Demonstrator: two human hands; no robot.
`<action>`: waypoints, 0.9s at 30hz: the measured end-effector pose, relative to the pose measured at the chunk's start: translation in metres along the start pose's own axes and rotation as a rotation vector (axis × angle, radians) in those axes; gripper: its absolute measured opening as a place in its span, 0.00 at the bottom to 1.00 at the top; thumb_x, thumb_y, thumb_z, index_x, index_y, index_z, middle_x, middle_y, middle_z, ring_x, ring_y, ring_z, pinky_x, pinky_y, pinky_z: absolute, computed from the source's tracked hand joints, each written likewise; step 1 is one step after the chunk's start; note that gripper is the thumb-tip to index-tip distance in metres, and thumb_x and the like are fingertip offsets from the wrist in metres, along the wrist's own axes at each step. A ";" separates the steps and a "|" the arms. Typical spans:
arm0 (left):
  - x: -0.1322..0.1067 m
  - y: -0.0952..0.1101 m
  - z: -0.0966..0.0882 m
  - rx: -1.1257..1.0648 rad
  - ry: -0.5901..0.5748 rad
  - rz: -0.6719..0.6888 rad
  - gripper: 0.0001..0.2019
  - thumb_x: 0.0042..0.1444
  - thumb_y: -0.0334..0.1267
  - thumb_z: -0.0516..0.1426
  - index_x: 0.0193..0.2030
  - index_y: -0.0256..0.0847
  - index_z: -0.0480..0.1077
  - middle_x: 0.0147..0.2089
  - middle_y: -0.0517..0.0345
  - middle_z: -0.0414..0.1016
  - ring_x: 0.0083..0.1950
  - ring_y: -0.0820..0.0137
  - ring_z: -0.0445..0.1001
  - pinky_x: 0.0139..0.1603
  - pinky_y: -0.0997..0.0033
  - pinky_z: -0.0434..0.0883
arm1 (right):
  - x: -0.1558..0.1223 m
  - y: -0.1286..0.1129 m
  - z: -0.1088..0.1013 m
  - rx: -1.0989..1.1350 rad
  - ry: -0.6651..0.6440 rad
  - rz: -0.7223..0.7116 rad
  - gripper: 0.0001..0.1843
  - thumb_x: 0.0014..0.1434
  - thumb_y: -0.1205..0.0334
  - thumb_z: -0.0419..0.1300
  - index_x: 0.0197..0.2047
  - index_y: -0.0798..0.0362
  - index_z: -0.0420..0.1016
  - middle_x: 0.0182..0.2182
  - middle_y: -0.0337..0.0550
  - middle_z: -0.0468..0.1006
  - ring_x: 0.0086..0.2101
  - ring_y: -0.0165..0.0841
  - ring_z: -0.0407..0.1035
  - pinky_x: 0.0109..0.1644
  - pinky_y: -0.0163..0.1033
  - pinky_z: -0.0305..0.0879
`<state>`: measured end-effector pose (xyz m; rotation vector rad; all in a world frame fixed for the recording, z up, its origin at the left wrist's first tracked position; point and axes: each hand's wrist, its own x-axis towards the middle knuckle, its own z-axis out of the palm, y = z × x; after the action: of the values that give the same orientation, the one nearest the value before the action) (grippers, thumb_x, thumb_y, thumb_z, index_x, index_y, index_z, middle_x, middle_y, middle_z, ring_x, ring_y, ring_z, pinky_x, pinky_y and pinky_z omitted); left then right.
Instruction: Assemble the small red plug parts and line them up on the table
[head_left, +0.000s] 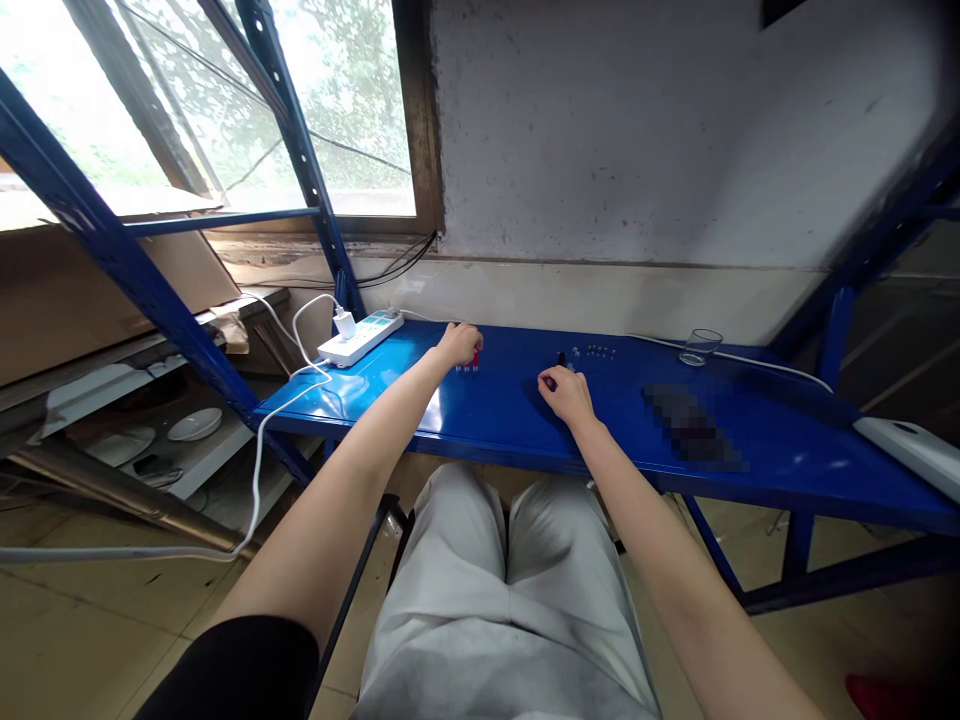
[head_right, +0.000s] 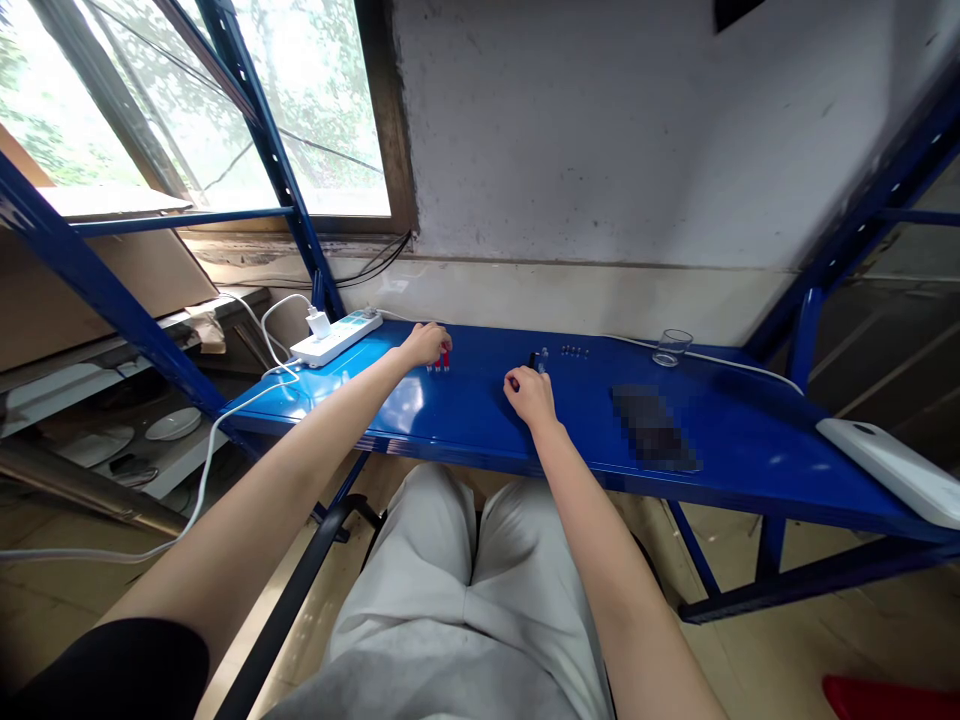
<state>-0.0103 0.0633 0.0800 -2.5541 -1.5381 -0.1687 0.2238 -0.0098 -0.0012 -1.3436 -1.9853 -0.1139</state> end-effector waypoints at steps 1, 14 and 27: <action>0.000 0.000 0.000 0.000 0.002 0.000 0.16 0.43 0.24 0.52 0.37 0.39 0.74 0.43 0.50 0.75 0.49 0.61 0.67 0.46 0.64 0.59 | 0.000 0.000 0.000 0.002 0.000 0.002 0.12 0.58 0.60 0.47 0.31 0.52 0.70 0.27 0.43 0.73 0.29 0.33 0.66 0.36 0.39 0.53; 0.000 -0.001 0.001 -0.020 0.000 0.005 0.11 0.49 0.32 0.55 0.41 0.40 0.73 0.45 0.50 0.74 0.50 0.59 0.66 0.49 0.61 0.58 | 0.000 -0.003 -0.003 0.020 0.003 0.026 0.12 0.58 0.60 0.48 0.30 0.53 0.71 0.27 0.44 0.72 0.29 0.33 0.66 0.36 0.39 0.52; -0.010 0.087 0.013 -0.217 0.234 0.254 0.20 0.60 0.37 0.44 0.58 0.41 0.61 0.56 0.49 0.65 0.54 0.61 0.63 0.51 0.61 0.60 | -0.004 0.007 -0.015 -0.074 0.227 0.562 0.14 0.56 0.62 0.46 0.35 0.56 0.72 0.34 0.52 0.74 0.38 0.41 0.65 0.41 0.44 0.56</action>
<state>0.0623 0.0175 0.0592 -2.7444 -1.1574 -0.6087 0.2380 -0.0165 0.0058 -1.7985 -1.3720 -0.0707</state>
